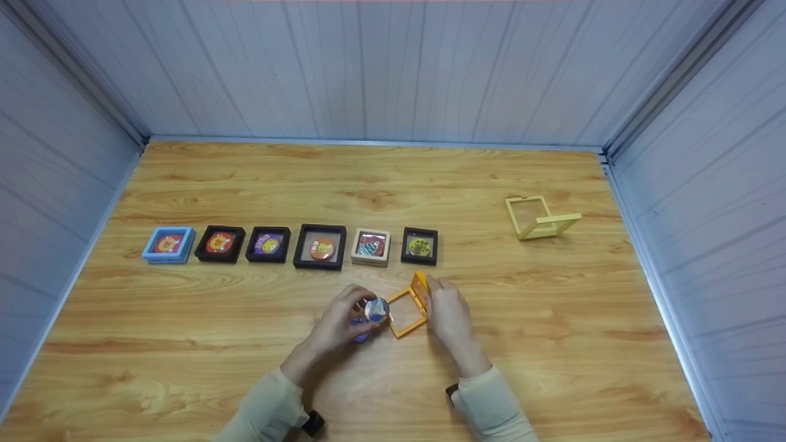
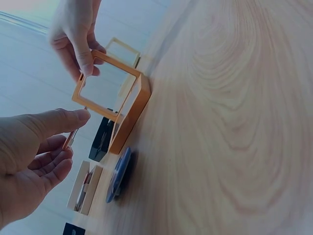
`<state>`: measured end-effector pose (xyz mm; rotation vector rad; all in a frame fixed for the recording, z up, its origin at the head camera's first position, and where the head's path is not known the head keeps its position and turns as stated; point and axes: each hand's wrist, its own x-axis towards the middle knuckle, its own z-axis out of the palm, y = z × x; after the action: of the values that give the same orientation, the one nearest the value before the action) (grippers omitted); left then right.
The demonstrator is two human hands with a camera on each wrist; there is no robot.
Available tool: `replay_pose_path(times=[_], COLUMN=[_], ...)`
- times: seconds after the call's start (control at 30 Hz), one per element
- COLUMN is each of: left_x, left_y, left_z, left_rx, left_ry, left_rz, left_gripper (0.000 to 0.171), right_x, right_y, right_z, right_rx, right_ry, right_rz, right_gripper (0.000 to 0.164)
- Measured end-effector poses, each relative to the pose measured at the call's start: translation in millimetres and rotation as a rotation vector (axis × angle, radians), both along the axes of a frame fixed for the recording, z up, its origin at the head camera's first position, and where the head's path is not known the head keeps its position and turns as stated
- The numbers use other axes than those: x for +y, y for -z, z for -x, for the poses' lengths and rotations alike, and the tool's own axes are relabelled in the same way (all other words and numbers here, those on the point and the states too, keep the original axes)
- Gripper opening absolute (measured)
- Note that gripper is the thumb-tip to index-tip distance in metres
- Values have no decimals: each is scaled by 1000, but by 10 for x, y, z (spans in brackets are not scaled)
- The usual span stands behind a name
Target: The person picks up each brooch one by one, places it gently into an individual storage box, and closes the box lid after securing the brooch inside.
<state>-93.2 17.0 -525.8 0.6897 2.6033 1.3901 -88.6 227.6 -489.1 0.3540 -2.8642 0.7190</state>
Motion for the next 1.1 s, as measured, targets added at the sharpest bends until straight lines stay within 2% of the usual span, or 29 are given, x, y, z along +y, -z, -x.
replay_pose_path(times=[0.23,0.37,0.47,0.7,0.9,1.1], left_x=[118,197,252,348,409,434], left_y=[-19,-10,11,106,177,172], left_z=[41,66,80,103,117,120], left_rx=[-77,-94,-81,29,16,24], left_ry=[5,10,10,14,20,17], left_rz=[44,62,71,82,135,155], left_gripper=[40,40,41,39,40,42], right_x=[-16,-22,-21,-19,-17,-17], right_y=[10,12,13,10,21,23], right_z=[-10,-11,-7,-8,-5,-6], right_rx=[12,11,7,32,19,15], right_ry=[2,10,16,12,11,18], right_rz=[13,20,19,11,22,25], right_gripper=[32,32,31,30,30,30])
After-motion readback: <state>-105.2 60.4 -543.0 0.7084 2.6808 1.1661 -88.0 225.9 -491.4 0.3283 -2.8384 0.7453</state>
